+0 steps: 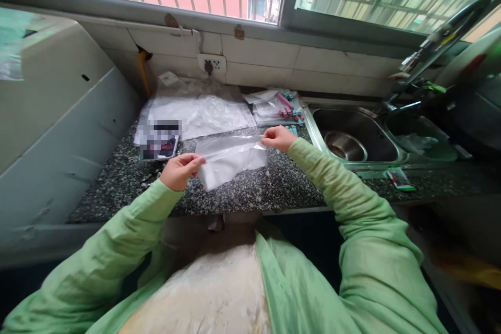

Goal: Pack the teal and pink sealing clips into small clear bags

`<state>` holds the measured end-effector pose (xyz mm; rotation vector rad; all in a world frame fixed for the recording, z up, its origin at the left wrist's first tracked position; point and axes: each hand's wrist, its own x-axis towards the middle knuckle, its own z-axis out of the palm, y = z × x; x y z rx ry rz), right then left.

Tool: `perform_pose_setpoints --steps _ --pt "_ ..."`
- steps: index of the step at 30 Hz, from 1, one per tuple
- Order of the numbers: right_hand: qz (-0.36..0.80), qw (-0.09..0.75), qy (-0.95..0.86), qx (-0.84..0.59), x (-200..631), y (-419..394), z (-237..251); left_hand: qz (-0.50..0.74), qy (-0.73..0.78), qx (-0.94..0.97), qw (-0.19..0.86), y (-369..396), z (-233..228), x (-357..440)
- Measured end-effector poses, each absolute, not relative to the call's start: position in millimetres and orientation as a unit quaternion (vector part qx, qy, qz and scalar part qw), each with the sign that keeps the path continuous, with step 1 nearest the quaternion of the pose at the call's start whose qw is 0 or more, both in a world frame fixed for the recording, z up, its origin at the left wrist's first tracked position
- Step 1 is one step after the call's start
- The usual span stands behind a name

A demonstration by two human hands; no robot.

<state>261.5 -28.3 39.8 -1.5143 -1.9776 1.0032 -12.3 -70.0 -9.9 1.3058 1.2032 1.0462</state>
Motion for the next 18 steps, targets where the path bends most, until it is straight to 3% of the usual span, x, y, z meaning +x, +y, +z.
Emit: perform_pose_setpoints --steps 5,12,18 --pt "0.333 0.208 -0.694 -0.604 251.0 -3.5 21.1 0.401 0.482 0.491 0.605 -69.9 -20.6 -17.1" --pt "0.364 0.234 -0.657 -0.618 252.8 -2.4 13.0 0.395 0.496 0.635 0.441 -92.4 -26.2 -7.6" --pt "0.325 0.338 -0.666 -0.58 273.4 -50.7 1.0 0.407 0.496 0.641 0.42 -86.4 -32.5 -7.7"
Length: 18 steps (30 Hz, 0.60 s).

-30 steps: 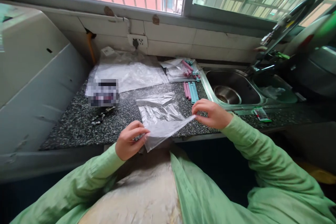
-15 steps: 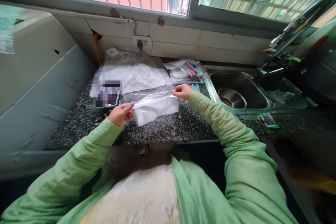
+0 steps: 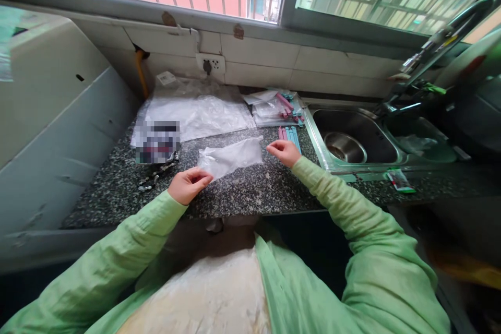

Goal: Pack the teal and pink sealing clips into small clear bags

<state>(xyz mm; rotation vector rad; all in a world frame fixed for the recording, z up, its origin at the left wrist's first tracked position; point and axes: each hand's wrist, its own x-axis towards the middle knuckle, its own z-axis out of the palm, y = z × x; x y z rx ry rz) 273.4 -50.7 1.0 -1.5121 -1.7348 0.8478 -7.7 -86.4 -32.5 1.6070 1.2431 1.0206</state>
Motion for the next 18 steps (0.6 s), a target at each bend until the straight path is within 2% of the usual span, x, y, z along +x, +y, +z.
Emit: perform_pose_setpoints --steps 10,18 --pt "0.279 0.357 -0.731 -0.511 255.9 -78.3 -21.7 0.385 0.508 0.661 0.395 -80.7 -27.1 -19.1" --pt "0.185 0.245 -0.814 -0.494 279.3 -107.0 -23.0 0.356 0.525 0.661 0.401 -87.3 -28.1 -33.7"
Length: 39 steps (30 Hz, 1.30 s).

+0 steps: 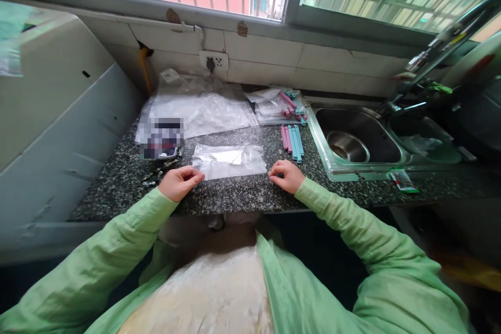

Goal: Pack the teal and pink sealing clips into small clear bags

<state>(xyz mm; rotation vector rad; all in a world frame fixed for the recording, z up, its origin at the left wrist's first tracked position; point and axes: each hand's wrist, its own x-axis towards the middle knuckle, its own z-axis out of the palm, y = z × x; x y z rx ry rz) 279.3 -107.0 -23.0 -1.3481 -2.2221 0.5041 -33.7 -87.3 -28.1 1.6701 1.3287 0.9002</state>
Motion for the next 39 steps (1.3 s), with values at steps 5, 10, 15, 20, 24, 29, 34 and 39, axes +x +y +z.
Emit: perform_pose_setpoints --steps 5,10,15,20,24,29,34,39 --pt "0.227 0.226 -0.779 -0.539 272.9 -113.3 -14.6 0.301 0.548 0.683 0.378 -95.3 -29.1 -37.6" --pt "0.29 0.182 -0.69 -0.638 257.5 -76.0 -4.5 0.235 0.579 0.704 0.337 -95.7 -32.4 -42.6" --pt "0.385 0.093 -0.624 -0.673 237.6 -46.3 -2.2 0.209 0.573 0.721 0.329 -95.4 -38.9 -43.2" --pt "0.332 0.087 -0.659 -0.669 230.5 -51.1 -10.0 0.194 0.584 0.722 0.316 -92.1 -44.0 -39.2" --pt "0.262 0.144 -0.707 -0.641 236.5 -52.0 -12.1 0.152 0.595 0.728 0.305 -86.9 -41.5 -37.1" --pt "0.125 0.155 -0.736 -0.647 236.5 -19.7 -4.4 0.132 0.606 0.735 0.274 -86.9 -34.3 -40.5" --pt "0.144 0.072 -0.737 -0.657 229.2 11.8 -5.7 0.171 0.599 0.735 0.267 -97.3 -34.4 -42.6" --pt "0.173 0.07 -0.744 -0.641 234.7 9.9 -4.9 0.195 0.608 0.717 0.28 -103.3 -41.0 -38.8"
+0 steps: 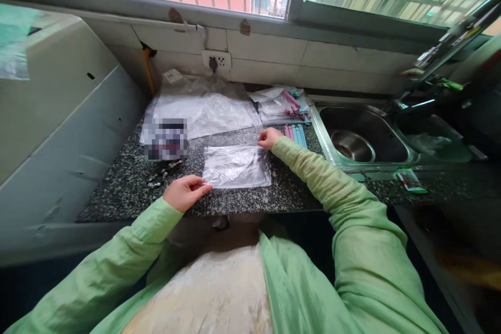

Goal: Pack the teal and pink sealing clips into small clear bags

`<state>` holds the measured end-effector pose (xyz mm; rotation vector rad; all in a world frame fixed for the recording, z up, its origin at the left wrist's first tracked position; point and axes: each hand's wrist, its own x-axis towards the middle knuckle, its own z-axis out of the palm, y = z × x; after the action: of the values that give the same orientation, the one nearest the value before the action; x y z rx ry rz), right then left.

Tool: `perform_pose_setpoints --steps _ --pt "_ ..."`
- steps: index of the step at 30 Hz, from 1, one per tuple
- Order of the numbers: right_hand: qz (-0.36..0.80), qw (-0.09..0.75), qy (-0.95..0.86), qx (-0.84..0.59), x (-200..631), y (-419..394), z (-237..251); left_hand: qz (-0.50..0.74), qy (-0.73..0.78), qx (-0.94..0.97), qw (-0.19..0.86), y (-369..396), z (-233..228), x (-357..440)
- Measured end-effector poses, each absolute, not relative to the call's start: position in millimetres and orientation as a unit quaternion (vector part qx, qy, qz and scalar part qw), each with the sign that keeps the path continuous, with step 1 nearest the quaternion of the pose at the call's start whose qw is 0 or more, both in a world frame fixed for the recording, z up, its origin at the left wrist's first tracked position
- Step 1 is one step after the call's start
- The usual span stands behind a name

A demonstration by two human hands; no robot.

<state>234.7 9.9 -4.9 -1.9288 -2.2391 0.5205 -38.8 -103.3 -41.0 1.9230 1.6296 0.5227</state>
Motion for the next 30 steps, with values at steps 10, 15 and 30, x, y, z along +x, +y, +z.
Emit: perform_pose_setpoints --steps 10,15,30 --pt "0.152 -0.017 -0.729 -0.667 250.4 1.9 5.0 0.135 0.582 0.751 0.283 -97.3 -37.9 -36.4" --pt "0.132 -0.025 -0.734 -0.666 247.4 -1.8 -1.5 0.098 0.565 0.782 0.246 -99.7 -28.9 -37.6" --pt "-0.047 0.149 -0.926 -0.345 236.6 -118.0 -30.8 0.243 0.33 0.912 -0.029 -113.4 -42.9 -45.6"
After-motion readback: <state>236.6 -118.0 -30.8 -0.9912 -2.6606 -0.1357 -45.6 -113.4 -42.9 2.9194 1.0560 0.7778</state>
